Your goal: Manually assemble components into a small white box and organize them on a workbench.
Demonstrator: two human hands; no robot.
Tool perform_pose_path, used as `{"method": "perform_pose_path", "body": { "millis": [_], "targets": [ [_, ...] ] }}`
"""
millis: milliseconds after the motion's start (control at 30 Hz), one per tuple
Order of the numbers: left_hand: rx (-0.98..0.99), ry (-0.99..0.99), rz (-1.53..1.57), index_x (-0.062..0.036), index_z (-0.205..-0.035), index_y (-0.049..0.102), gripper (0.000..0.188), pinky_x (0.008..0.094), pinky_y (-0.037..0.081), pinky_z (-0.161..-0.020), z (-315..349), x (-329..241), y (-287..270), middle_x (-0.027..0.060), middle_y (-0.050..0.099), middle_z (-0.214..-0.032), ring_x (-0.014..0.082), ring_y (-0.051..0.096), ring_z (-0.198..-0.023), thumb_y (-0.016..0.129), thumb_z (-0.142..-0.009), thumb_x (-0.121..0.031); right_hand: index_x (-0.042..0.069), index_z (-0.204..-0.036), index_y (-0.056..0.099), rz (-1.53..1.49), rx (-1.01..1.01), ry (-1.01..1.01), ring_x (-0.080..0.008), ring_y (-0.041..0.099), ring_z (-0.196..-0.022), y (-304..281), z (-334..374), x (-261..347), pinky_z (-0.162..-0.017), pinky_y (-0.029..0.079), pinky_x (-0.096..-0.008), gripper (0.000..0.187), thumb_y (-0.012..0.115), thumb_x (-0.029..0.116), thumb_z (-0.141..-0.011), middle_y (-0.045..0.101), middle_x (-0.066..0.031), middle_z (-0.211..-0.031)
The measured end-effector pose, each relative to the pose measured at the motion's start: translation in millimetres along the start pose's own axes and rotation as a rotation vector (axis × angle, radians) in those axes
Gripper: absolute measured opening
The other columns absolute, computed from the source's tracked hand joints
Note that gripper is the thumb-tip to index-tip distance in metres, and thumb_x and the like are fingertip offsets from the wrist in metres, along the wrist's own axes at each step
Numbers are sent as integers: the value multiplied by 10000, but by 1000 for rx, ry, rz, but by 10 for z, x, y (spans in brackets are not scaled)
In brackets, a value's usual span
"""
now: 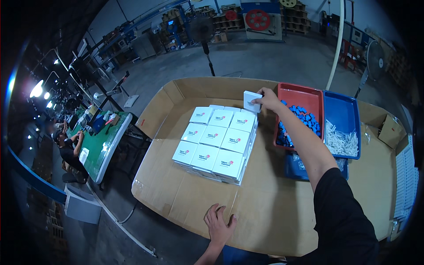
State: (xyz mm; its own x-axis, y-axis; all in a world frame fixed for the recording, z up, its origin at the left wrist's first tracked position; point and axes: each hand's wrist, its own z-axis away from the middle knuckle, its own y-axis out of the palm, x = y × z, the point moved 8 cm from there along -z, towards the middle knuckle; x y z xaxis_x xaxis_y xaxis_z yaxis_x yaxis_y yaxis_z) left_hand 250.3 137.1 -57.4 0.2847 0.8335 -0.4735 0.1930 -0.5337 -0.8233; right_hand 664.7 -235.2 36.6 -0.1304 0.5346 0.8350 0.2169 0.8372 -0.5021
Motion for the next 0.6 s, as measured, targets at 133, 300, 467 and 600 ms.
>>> {"method": "perform_pose_path", "body": {
  "millis": [133, 300, 467, 600],
  "targets": [
    [-28, 17, -24, -59, -1259, 579, 531, 535, 333, -1079, 81, 0, -90, 180, 498, -1358, 379, 449, -1301, 774, -815, -274, 22, -1061, 624, -347, -166, -192, -136, 636, -868, -349, 484, 711, -761, 514, -289, 354, 860, 55, -800, 685, -58, -942],
    [-37, 27, -13, -61, -1253, 592, 513, 537, 322, -1089, 118, -21, -83, 179, 505, -1356, 388, 449, -1299, 766, -822, -279, 24, -1105, 587, -597, -164, -310, -144, 657, -961, -952, 1562, 1525, -864, 555, -290, 327, 762, -50, -839, 672, -56, -1034],
    [-52, 49, -20, -62, -1249, 596, 508, 529, 323, -1090, 148, -21, -46, 181, 507, -1360, 381, 458, -1294, 758, -829, -298, 34, -1127, 565, -790, -169, -333, -153, 657, -1077, -1359, 2538, 1765, -962, 582, -312, 337, 680, -125, -854, 649, -70, -1097],
    [-73, 50, -41, -60, -1254, 594, 502, 533, 320, -1101, 186, -2, -6, 183, 509, -1368, 385, 459, -1296, 748, -843, -302, 61, -1122, 570, -883, -194, -290, -127, 654, -1065, -1531, 3183, 1632, -924, 588, -294, 367, 724, -121, -843, 654, -46, -1077]
  ]
}}
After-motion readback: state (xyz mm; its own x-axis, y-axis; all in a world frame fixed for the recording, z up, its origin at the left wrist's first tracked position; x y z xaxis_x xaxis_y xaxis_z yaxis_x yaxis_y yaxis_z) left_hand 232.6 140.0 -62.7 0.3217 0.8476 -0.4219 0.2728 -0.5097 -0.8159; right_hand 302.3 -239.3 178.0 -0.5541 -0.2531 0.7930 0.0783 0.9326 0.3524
